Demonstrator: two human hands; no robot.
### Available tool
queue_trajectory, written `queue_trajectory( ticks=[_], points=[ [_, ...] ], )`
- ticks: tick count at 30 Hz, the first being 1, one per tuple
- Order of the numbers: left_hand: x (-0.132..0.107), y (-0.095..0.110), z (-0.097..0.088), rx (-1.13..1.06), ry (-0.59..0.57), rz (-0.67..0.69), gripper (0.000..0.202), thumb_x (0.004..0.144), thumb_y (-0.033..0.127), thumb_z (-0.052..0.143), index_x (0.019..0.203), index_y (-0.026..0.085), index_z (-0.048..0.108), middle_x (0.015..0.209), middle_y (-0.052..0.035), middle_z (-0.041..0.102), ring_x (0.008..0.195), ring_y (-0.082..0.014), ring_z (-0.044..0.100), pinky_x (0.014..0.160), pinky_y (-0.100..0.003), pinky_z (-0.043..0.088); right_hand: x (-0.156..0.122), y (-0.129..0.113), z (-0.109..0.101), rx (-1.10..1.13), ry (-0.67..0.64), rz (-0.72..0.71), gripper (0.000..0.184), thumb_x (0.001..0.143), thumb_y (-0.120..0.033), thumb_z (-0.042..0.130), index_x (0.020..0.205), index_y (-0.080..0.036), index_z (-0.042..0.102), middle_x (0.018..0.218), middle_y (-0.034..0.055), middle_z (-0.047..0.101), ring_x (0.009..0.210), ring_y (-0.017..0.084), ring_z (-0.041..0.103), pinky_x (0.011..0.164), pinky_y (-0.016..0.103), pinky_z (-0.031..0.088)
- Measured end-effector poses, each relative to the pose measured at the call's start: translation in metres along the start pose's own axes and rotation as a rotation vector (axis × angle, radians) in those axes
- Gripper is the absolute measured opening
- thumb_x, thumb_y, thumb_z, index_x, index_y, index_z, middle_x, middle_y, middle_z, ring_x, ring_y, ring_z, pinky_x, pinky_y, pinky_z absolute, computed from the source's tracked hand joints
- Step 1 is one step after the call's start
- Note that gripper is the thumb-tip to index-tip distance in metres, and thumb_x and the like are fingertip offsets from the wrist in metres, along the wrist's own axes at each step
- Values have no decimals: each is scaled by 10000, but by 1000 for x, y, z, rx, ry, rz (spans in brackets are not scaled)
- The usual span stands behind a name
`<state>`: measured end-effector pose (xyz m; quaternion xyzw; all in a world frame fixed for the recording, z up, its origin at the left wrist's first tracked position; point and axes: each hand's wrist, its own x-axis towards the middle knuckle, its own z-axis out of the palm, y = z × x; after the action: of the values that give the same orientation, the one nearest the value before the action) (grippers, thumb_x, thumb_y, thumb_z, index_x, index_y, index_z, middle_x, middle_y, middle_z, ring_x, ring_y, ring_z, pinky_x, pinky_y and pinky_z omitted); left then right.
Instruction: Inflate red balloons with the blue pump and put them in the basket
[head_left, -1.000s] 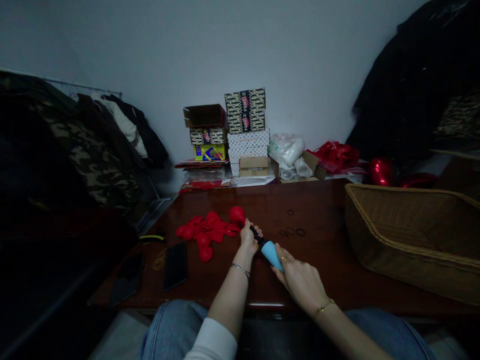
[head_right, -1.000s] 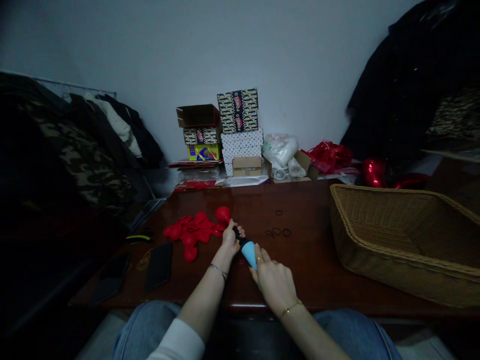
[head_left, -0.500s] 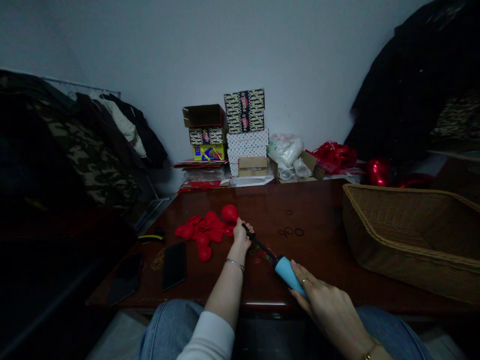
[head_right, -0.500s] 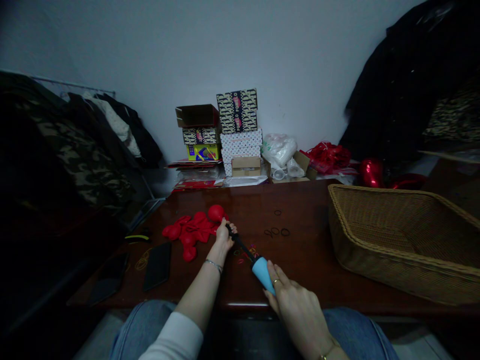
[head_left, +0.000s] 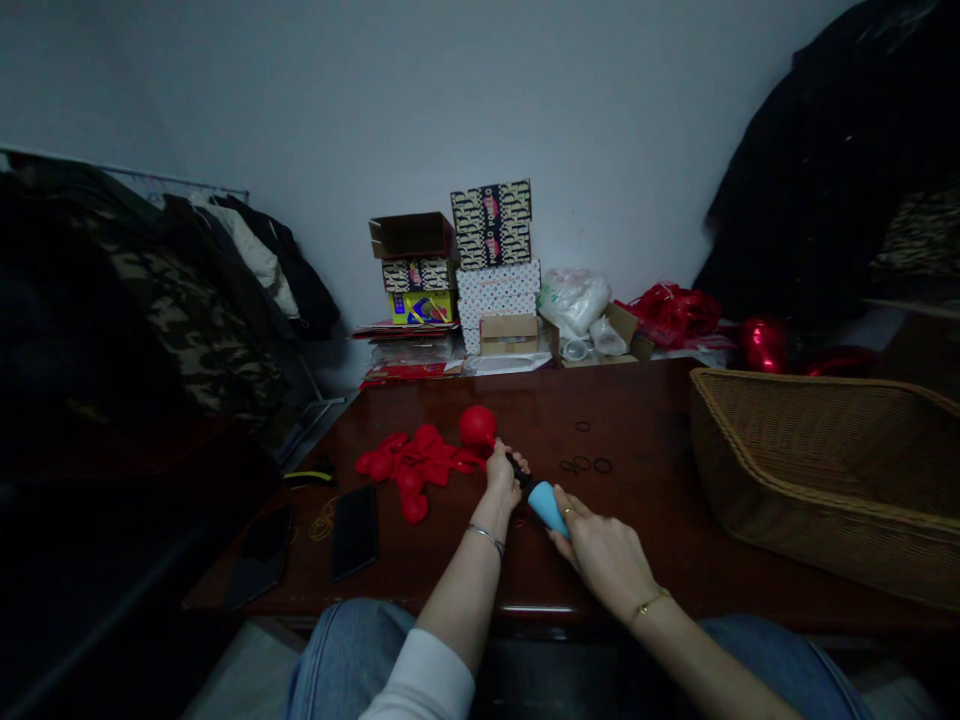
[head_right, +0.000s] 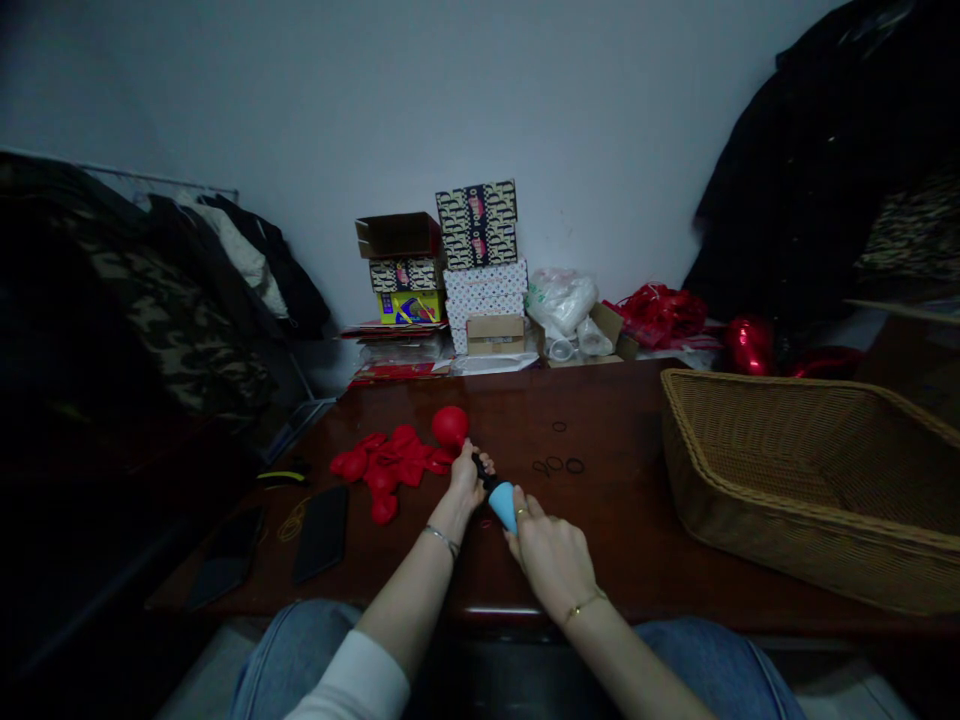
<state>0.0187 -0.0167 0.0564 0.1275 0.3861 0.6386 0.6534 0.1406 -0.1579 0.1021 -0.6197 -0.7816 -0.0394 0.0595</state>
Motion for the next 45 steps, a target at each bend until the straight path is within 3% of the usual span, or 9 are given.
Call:
queue_trajectory(
  ticks=[8, 20, 24, 30, 36, 45],
  points=[
    [5, -1, -8, 2, 3, 22, 295, 886, 397, 434, 685, 188, 380, 483, 50, 366, 370, -73, 359, 374, -173, 273, 2, -4, 12, 28, 5, 6, 524, 892, -365, 341, 1382, -181, 331, 1321, 133, 495, 779, 204, 667, 620, 319, 523],
    [19, 21, -16, -26, 36, 45, 301, 865, 421, 473, 696, 189, 382, 499, 57, 373, 366, -62, 360, 374, -166, 279, -47, 22, 9, 101, -32, -9, 499, 891, -306, 329, 1377, -191, 342, 1364, 70, 430, 981, 199, 625, 756, 335, 539],
    [18, 19, -15, -33, 20, 42, 310, 884, 426, 429, 691, 189, 373, 484, 61, 350, 358, -60, 342, 370, -164, 264, -54, 27, 9, 96, -41, 8, 493, 897, -320, 306, 1370, -189, 354, 1353, 69, 444, 904, 203, 652, 691, 346, 555],
    [7, 10, -6, -26, -1, 47, 301, 894, 414, 406, 696, 191, 368, 483, 60, 344, 354, -64, 338, 366, -166, 249, -40, 20, 2, 77, -78, 29, 501, 888, -308, 311, 1374, -193, 348, 1343, 81, 464, 855, 215, 662, 682, 365, 546],
    [-6, -4, 5, 16, -10, 2, 286, 898, 395, 393, 697, 193, 365, 480, 55, 357, 361, -71, 352, 372, -173, 261, -9, 5, -2, 50, -32, 39, 507, 892, -339, 322, 1379, -199, 340, 1315, 113, 503, 807, 203, 668, 656, 314, 522],
    [-4, -6, -3, 27, 23, -4, 275, 890, 373, 424, 691, 190, 372, 490, 51, 371, 368, -74, 372, 376, -173, 282, 1, -3, 8, 47, -9, 22, 512, 893, -352, 337, 1374, -174, 344, 1313, 129, 504, 789, 204, 669, 623, 312, 521]
  ],
)
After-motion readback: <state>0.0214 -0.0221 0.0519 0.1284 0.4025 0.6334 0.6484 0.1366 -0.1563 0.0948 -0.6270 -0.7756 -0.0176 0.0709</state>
